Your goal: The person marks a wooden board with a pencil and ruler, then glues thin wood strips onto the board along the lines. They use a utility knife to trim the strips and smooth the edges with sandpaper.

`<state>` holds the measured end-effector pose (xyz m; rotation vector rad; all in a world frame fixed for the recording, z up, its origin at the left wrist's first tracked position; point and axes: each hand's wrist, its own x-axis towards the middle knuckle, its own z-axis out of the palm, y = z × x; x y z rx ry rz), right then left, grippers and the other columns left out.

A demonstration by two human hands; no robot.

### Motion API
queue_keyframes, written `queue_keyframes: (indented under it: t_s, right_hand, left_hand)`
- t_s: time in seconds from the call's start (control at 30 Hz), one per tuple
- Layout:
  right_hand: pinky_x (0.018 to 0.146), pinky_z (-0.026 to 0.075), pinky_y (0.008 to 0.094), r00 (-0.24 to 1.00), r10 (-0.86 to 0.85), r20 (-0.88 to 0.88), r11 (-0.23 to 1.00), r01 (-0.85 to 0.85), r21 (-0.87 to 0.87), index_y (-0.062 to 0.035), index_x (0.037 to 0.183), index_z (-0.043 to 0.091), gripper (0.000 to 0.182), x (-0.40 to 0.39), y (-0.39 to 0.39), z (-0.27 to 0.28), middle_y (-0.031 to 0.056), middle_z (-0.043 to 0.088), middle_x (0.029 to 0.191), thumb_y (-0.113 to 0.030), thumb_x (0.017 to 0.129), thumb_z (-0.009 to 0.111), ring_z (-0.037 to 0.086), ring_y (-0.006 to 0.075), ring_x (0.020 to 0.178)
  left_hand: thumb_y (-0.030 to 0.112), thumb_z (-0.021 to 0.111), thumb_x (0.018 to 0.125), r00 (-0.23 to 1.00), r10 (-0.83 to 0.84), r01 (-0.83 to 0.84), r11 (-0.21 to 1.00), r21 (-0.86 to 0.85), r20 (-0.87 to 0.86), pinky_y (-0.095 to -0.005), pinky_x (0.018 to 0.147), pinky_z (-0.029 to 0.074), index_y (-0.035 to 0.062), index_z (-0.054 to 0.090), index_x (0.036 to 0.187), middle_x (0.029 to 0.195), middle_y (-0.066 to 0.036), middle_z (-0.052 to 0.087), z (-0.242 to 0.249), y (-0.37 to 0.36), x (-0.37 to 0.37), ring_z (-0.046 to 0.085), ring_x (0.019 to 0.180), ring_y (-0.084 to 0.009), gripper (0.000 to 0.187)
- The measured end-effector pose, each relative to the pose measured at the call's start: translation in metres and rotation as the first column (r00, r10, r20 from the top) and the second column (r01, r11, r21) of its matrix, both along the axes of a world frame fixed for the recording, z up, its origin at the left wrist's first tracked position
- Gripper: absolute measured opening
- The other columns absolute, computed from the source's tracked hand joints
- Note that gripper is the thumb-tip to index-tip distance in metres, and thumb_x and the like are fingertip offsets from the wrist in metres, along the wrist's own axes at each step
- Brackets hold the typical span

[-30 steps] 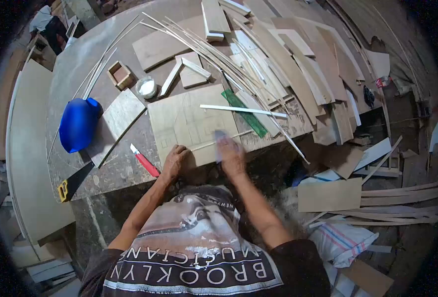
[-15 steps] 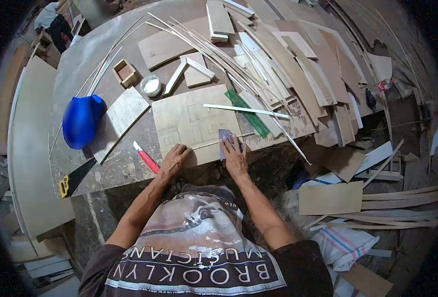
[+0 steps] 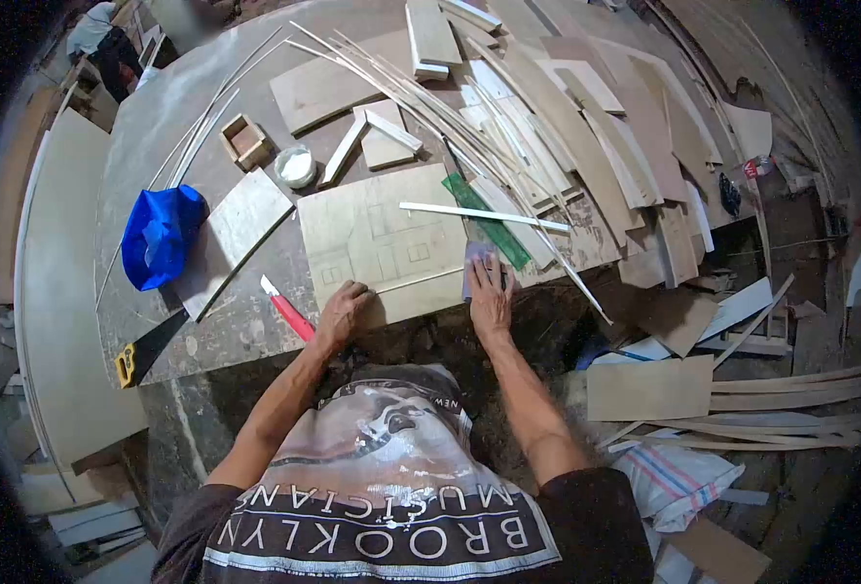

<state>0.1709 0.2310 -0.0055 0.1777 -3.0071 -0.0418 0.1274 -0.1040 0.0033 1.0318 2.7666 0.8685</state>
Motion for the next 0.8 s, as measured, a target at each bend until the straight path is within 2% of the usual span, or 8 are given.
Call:
queue_keyframes:
  t_s: [0.03, 0.1, 0.17, 0.23, 0.3, 0.47, 0.63, 0.8]
  right_hand:
    - [0.114, 0.029, 0.0610, 1.000, -0.001, -0.006, 1.000, 0.001, 0.005, -0.0108, 0.148, 0.050, 0.058, -0.004, -0.012, 0.011, 0.0068, 0.048, 0.154, -0.012, 0.090, 0.056, 0.032, 0.0331, 0.149]
    - [0.113, 0.029, 0.0594, 0.991, 0.081, 0.108, 0.921, -0.033, -0.388, -0.0094, 0.147, 0.051, 0.062, -0.002, -0.064, 0.022, 0.0094, 0.048, 0.154, -0.006, 0.085, 0.056, 0.034, 0.0340, 0.147]
    - [0.113, 0.030, 0.0586, 0.964, 0.262, 0.047, 0.942, -0.245, -0.231, -0.0098, 0.144, 0.055, 0.059, 0.008, -0.106, 0.016, 0.0092, 0.048, 0.153, -0.006, 0.085, 0.056, 0.035, 0.0331, 0.147]
    - [0.113, 0.030, 0.0589, 0.962, 0.263, 0.069, 0.939, -0.239, -0.247, -0.0124, 0.144, 0.055, 0.059, 0.005, -0.084, 0.018, 0.0094, 0.049, 0.152, -0.006, 0.085, 0.056, 0.035, 0.0321, 0.147]
    - [0.115, 0.026, 0.0619, 0.981, 0.065, 0.184, 0.930, 0.008, -0.369, -0.0148, 0.149, 0.049, 0.064, 0.003, -0.023, 0.008, 0.0073, 0.046, 0.155, -0.005, 0.087, 0.057, 0.030, 0.0320, 0.150]
    - [0.116, 0.026, 0.0608, 0.994, -0.105, -0.034, 0.992, 0.102, -0.068, -0.0131, 0.144, 0.055, 0.058, -0.002, 0.038, 0.015, 0.0053, 0.051, 0.152, -0.002, 0.087, 0.053, 0.034, 0.0319, 0.148]
    - [0.116, 0.026, 0.0608, 0.989, 0.144, -0.014, 0.962, -0.143, -0.232, -0.0120, 0.143, 0.055, 0.055, 0.000, -0.057, 0.021, 0.0040, 0.049, 0.153, -0.004, 0.088, 0.053, 0.033, 0.0327, 0.148]
    - [0.115, 0.028, 0.0602, 0.990, 0.103, 0.101, 0.967, -0.075, -0.242, -0.0115, 0.147, 0.051, 0.058, -0.005, -0.058, 0.014, 0.0053, 0.048, 0.153, -0.007, 0.089, 0.054, 0.032, 0.0312, 0.149]
  left_hand:
    - [0.007, 0.056, 0.083, 1.000, -0.001, 0.001, 1.000, 0.005, -0.006, -0.0387, 0.090, 0.052, 0.0019, 0.069, 0.112, 0.107, -0.012, 0.063, 0.001, 0.000, -0.002, 0.058, 0.102, -0.0318, 0.032]
    - [0.011, 0.059, 0.079, 1.000, 0.004, -0.004, 1.000, 0.031, 0.020, -0.0406, 0.089, 0.053, 0.0012, 0.068, 0.115, 0.107, -0.014, 0.064, 0.000, 0.000, 0.001, 0.059, 0.102, -0.0333, 0.038]
    - [0.011, 0.059, 0.079, 1.000, -0.007, 0.006, 0.999, 0.046, 0.021, -0.0403, 0.089, 0.053, 0.0005, 0.068, 0.114, 0.109, -0.015, 0.065, 0.000, 0.001, -0.001, 0.060, 0.103, -0.0339, 0.038]
    - [0.010, 0.061, 0.078, 0.998, -0.014, 0.011, 0.999, 0.043, 0.068, -0.0405, 0.090, 0.053, 0.0002, 0.068, 0.114, 0.110, -0.015, 0.065, -0.001, -0.002, -0.001, 0.060, 0.105, -0.0345, 0.038]
    - [0.011, 0.063, 0.077, 0.997, -0.016, 0.008, 0.995, 0.104, 0.079, -0.0412, 0.090, 0.052, 0.0006, 0.068, 0.114, 0.110, -0.015, 0.065, 0.007, 0.000, -0.001, 0.060, 0.105, -0.0349, 0.038]
    - [0.009, 0.055, 0.083, 1.000, -0.011, 0.010, 0.999, 0.038, 0.027, -0.0406, 0.089, 0.053, 0.0022, 0.067, 0.109, 0.105, -0.014, 0.062, 0.009, 0.002, -0.001, 0.059, 0.101, -0.0337, 0.029]
    - [0.008, 0.056, 0.082, 0.996, 0.038, -0.032, 0.997, -0.064, 0.083, -0.0412, 0.090, 0.051, 0.0025, 0.066, 0.110, 0.106, -0.015, 0.062, 0.012, -0.026, -0.004, 0.058, 0.104, -0.0338, 0.030]
    - [0.008, 0.054, 0.085, 0.999, 0.019, -0.018, 1.000, -0.021, 0.045, -0.0414, 0.091, 0.052, 0.0027, 0.066, 0.109, 0.105, -0.015, 0.061, 0.004, -0.039, -0.008, 0.058, 0.104, -0.0346, 0.027]
